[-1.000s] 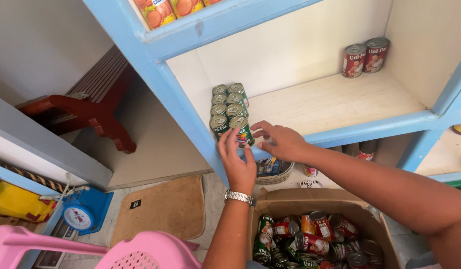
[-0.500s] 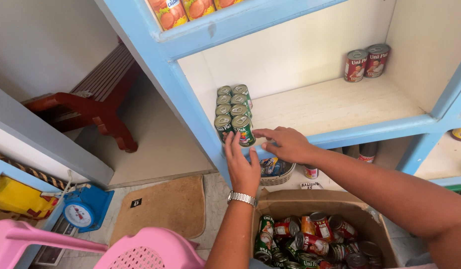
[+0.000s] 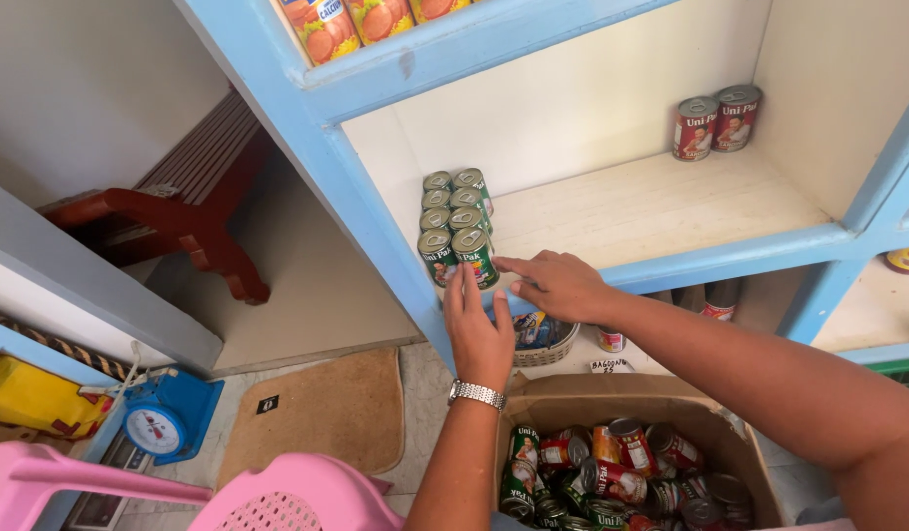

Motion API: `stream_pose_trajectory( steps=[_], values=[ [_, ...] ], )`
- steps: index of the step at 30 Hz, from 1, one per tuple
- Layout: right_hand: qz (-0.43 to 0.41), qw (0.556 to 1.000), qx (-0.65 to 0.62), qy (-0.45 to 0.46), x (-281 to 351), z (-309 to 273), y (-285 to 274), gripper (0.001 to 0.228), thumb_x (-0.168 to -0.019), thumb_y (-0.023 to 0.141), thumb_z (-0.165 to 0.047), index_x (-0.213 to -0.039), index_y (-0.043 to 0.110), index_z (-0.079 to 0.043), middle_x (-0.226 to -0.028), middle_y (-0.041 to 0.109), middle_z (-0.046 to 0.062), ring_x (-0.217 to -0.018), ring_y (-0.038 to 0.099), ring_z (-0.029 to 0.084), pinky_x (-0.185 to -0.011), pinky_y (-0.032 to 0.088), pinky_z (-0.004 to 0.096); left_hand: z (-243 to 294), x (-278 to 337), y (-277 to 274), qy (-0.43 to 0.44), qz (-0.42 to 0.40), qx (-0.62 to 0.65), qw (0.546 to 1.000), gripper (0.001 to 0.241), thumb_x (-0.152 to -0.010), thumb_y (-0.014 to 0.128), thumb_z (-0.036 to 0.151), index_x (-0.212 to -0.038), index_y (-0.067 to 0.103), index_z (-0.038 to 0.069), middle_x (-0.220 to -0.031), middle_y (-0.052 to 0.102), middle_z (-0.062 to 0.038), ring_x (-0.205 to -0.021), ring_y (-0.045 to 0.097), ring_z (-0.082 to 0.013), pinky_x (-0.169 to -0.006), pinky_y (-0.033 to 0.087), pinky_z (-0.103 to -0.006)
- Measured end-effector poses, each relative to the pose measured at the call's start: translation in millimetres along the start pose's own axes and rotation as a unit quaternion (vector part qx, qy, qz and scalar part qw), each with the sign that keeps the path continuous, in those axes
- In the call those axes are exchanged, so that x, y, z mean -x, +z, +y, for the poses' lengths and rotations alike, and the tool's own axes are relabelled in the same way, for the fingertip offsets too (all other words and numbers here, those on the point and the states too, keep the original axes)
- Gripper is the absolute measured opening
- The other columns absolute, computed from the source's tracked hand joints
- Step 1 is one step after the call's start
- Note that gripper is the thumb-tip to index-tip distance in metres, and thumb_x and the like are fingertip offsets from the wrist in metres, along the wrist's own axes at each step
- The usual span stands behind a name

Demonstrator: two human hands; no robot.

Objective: Taking canned goods from a cardboard box and placing them neatly on a store shelf.

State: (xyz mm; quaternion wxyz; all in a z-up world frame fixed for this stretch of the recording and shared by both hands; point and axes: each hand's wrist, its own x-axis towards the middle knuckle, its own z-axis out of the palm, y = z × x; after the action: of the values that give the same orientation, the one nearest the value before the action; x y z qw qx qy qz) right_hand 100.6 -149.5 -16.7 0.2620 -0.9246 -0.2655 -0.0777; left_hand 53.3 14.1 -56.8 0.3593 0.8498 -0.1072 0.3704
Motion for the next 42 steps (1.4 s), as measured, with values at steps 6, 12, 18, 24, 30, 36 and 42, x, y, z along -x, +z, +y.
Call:
stream_pose_trajectory(
  steps=[6,12,18,24,30,36,42],
  values=[
    [-0.043,0.999,0.029,0.001,-2,-1,-1,0.059,-0.098,0.052,-0.038,-0.156,0.043,-0.029,-0.095,0.074,0.014,-0.106,0.065,0.032,-0.092,0.051,0.047,-7,1,3,-0.005,-0.002,-0.043,0.999,0.057,-0.098,0.062,0.024,-0.144,0.05,-0.006,-0.149,0.051,-0.026,-0.144,0.04,-0.0417,-0.118,0.032,-0.049],
    [-0.067,0.997,0.023,0.018,-6,-2,-1,0.063,-0.1,0.046,-0.043,-0.159,0.033,-0.027,-0.113,0.074,0.005,-0.118,0.057,0.027,-0.1,0.044,0.044,-12,1,9,-0.003,-0.015,-0.084,0.996,0.059,-0.1,0.061,0.033,-0.144,0.052,-0.004,-0.149,0.053,-0.022,-0.143,0.042,-0.0389,-0.118,0.032,-0.049],
    [-0.088,0.996,0.025,0.02,-14,5,2,0.065,-0.099,0.045,-0.043,-0.16,0.03,-0.027,-0.118,0.071,0.005,-0.121,0.055,0.028,-0.099,0.043,0.043,-15,0,12,0.002,-0.015,-0.107,0.994,0.058,-0.101,0.058,0.032,-0.146,0.052,-0.002,-0.152,0.053,-0.017,-0.14,0.044,-0.0352,-0.118,0.03,-0.0486],
    [-0.109,0.993,0.028,0.031,-23,12,5,0.065,-0.101,0.043,-0.045,-0.162,0.027,-0.028,-0.117,0.071,0.008,-0.121,0.054,0.03,-0.101,0.042,0.044,-17,-1,16,-0.004,-0.032,-0.125,0.992,0.055,-0.102,0.053,0.029,-0.148,0.05,-0.001,-0.154,0.051,-0.014,-0.139,0.044,-0.0333,-0.117,0.029,-0.0484],
    [-0.099,0.995,0.011,0.032,-21,12,4,0.064,-0.1,0.044,-0.044,-0.161,0.03,-0.029,-0.114,0.072,0.01,-0.118,0.056,0.031,-0.101,0.044,0.045,-14,-1,15,-0.01,-0.043,-0.129,0.991,0.055,-0.102,0.052,0.03,-0.149,0.049,0.0,-0.156,0.05,-0.014,-0.14,0.043,-0.0331,-0.118,0.028,-0.0485],
    [-0.085,0.996,-0.013,0.032,-22,12,2,0.061,-0.1,0.045,-0.041,-0.159,0.035,-0.029,-0.114,0.072,0.011,-0.114,0.058,0.032,-0.099,0.046,0.045,-7,3,13,0.006,-0.034,-0.128,0.991,0.059,-0.102,0.052,0.032,-0.15,0.046,-0.002,-0.159,0.044,-0.017,-0.144,0.037,-0.0361,-0.12,0.024,-0.0514],
    [-0.116,0.991,-0.039,0.046,-25,23,3,0.064,-0.099,0.047,-0.04,-0.16,0.032,-0.028,-0.12,0.073,0.012,-0.122,0.056,0.031,-0.106,0.044,0.043,1,9,21,-0.003,-0.066,-0.152,0.986,0.063,-0.102,0.049,0.035,-0.153,0.04,-0.002,-0.165,0.032,-0.017,-0.149,0.031,-0.0371,-0.122,0.014,-0.0567]
  ],
)
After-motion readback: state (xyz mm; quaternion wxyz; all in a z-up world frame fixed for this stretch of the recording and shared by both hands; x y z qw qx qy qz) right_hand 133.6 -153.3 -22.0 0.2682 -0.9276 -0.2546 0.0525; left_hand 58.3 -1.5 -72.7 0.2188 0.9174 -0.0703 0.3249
